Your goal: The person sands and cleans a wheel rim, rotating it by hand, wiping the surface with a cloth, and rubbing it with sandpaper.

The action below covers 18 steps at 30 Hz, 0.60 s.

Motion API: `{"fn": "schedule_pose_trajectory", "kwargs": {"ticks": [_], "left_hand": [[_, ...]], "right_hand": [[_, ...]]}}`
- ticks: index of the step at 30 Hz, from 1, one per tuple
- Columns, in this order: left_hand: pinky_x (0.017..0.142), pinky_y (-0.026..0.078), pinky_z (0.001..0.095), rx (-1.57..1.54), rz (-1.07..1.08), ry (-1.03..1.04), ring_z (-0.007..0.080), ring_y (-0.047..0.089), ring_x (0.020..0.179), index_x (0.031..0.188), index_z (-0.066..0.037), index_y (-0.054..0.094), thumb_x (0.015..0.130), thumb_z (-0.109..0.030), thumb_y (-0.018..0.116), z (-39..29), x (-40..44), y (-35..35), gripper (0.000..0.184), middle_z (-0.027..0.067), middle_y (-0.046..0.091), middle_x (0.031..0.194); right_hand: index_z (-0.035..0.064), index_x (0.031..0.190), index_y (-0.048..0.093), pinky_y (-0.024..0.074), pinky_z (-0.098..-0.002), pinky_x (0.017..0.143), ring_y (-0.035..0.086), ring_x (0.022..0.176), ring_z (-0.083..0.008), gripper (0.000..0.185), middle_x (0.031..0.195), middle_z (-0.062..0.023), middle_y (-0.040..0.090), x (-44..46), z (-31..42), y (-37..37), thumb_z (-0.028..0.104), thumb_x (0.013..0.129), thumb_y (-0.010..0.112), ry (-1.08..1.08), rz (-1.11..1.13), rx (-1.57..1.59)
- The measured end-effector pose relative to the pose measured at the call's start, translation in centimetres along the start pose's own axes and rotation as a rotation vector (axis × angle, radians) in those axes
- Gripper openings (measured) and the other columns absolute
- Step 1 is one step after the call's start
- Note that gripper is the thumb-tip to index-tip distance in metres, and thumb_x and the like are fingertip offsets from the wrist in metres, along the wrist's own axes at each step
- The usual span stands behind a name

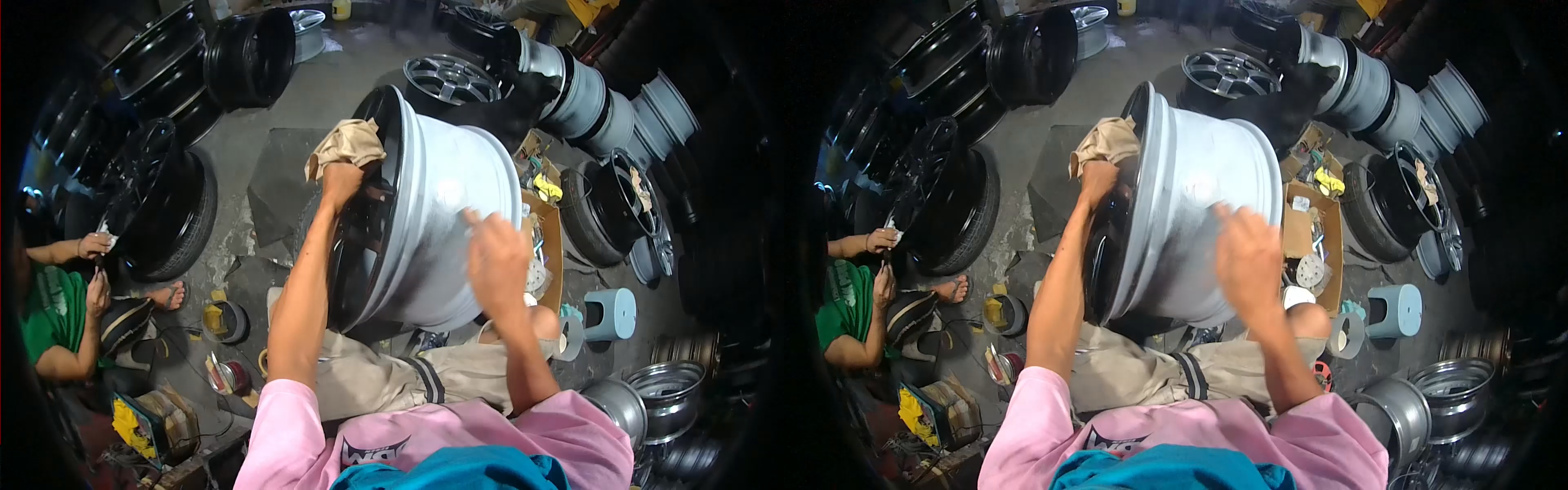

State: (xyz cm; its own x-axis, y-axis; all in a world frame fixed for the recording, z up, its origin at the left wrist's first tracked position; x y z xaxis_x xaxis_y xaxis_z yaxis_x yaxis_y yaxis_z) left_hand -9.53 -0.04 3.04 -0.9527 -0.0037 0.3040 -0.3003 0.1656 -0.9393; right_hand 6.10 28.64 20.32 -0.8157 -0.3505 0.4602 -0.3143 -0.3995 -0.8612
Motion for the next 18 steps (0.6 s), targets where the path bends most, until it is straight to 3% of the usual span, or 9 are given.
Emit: {"fn": "schedule_pose_trajectory", "kwargs": {"ticks": [2, 3, 5, 7, 8, 12, 15, 16, 18], "left_hand": [[0.063, 0.050, 0.0440, 0.161, -0.193, 0.201, 0.0289, 0.072, 0.074, 0.077, -0.012, 0.075, 0.081, -0.019, 0.073, -0.1, 0.0, -1.2, 0.009, 0.0156, 0.071, 0.077], [0.051, 0.050, 0.0446, 0.252, -0.302, 0.288, 0.0293, 0.073, 0.061, 0.063, -0.013, 0.075, 0.077, -0.019, 0.074, -0.1, -0.1, -2.3, 0.015, 0.0120, 0.071, 0.065], [0.053, 0.051, 0.0452, 0.299, -0.211, 0.271, 0.0295, 0.073, 0.062, 0.065, -0.014, 0.077, 0.079, -0.017, 0.073, -0.5, -0.2, -0.9, 0.015, 0.0118, 0.073, 0.068], [0.054, 0.051, 0.0450, 0.346, -0.160, 0.259, 0.0293, 0.074, 0.063, 0.066, -0.014, 0.077, 0.079, -0.017, 0.073, -0.7, -0.4, 0.3, 0.014, 0.0114, 0.075, 0.070], [0.051, 0.048, 0.0432, 0.351, -0.203, 0.279, 0.0269, 0.072, 0.061, 0.063, -0.015, 0.076, 0.079, -0.018, 0.074, -0.7, -0.6, 0.0, 0.016, 0.0092, 0.072, 0.066], [0.048, 0.046, 0.0405, 0.354, -0.257, 0.306, 0.0243, 0.071, 0.059, 0.061, -0.016, 0.074, 0.080, -0.019, 0.075, -0.6, -1.0, 0.0, 0.019, 0.0073, 0.070, 0.062], [0.049, 0.048, 0.0420, 0.372, -0.192, 0.247, 0.0262, 0.072, 0.060, 0.062, -0.014, 0.074, 0.080, -0.019, 0.074, -0.4, -0.3, 1.6, 0.019, 0.0094, 0.071, 0.064], [0.050, 0.049, 0.0426, 0.382, -0.157, 0.212, 0.0269, 0.072, 0.060, 0.062, -0.014, 0.075, 0.080, -0.020, 0.074, 0.0, -0.1, 2.2, 0.018, 0.0101, 0.071, 0.065], [0.051, 0.050, 0.0442, 0.337, -0.172, 0.222, 0.0285, 0.073, 0.062, 0.063, -0.013, 0.075, 0.079, -0.020, 0.073, 0.0, -0.1, 1.8, 0.018, 0.0119, 0.072, 0.066]], "right_hand": [[0.0058, 0.131, 0.076, 0.0503, -0.0434, 0.081, 0.068, 0.093, -0.0327, 0.036, 0.100, -0.0137, 0.068, 1.2, -2.4, -2.4, 0.007, 0.095, 0.074, 0.025, 0.005, -0.082], [0.0038, 0.129, 0.076, 0.0511, -0.0398, 0.077, 0.069, 0.088, -0.0279, 0.033, 0.097, -0.0118, 0.068, 2.1, -2.5, -1.7, 0.006, 0.096, 0.074, 0.083, -0.197, 0.106], [0.0018, 0.126, 0.076, 0.0518, -0.0362, 0.072, 0.070, 0.083, -0.0231, 0.030, 0.095, -0.0099, 0.068, 1.9, -3.7, -3.3, 0.006, 0.096, 0.075, 0.108, -0.321, 0.215], [-0.0023, 0.122, 0.075, 0.0535, -0.0286, 0.071, 0.068, 0.082, -0.0130, 0.024, 0.094, -0.0037, 0.067, 1.7, -4.6, -1.3, 0.009, 0.100, 0.075, 0.206, -0.240, 0.747], [-0.0043, 0.118, 0.074, 0.0542, -0.0237, 0.077, 0.067, 0.089, -0.0083, 0.022, 0.096, 0.0001, 0.066, 1.0, -5.4, 0.7, 0.013, 0.105, 0.073, 0.406, -0.151, 0.982], [-0.0061, 0.117, 0.074, 0.0528, -0.0214, 0.077, 0.067, 0.092, -0.0079, 0.023, 0.097, 0.0002, 0.066, 1.4, -7.6, 0.6, 0.014, 0.107, 0.070, 0.375, -0.346, 1.007], [-0.0051, 0.119, 0.074, 0.0530, -0.0256, 0.074, 0.065, 0.091, -0.0077, 0.023, 0.097, -0.0007, 0.065, 1.3, -7.2, 2.2, 0.012, 0.106, 0.071, 0.417, -0.211, 1.036], [-0.0007, 0.123, 0.076, 0.0519, -0.0304, 0.073, 0.065, 0.084, -0.0128, 0.023, 0.097, -0.0057, 0.067, 1.5, -6.4, 1.0, 0.007, 0.102, 0.072, 0.289, -0.229, 0.764], [0.0013, 0.124, 0.077, 0.0511, -0.0315, 0.071, 0.065, 0.083, -0.0174, 0.027, 0.098, -0.0081, 0.067, 1.9, -4.3, -0.4, 0.005, 0.098, 0.074, 0.130, -0.314, 0.538]]}}
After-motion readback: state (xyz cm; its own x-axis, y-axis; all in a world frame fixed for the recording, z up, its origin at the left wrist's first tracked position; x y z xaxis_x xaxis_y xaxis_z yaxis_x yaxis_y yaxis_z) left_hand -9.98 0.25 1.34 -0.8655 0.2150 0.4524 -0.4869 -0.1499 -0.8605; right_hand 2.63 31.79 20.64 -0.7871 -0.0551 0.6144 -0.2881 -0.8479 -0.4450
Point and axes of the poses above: each hand's wrist, its own x-axis towards the middle knuckle, its own y-axis out of the palm, z = x × y, the point moved 10 cm from there along x, towards the middle knuckle
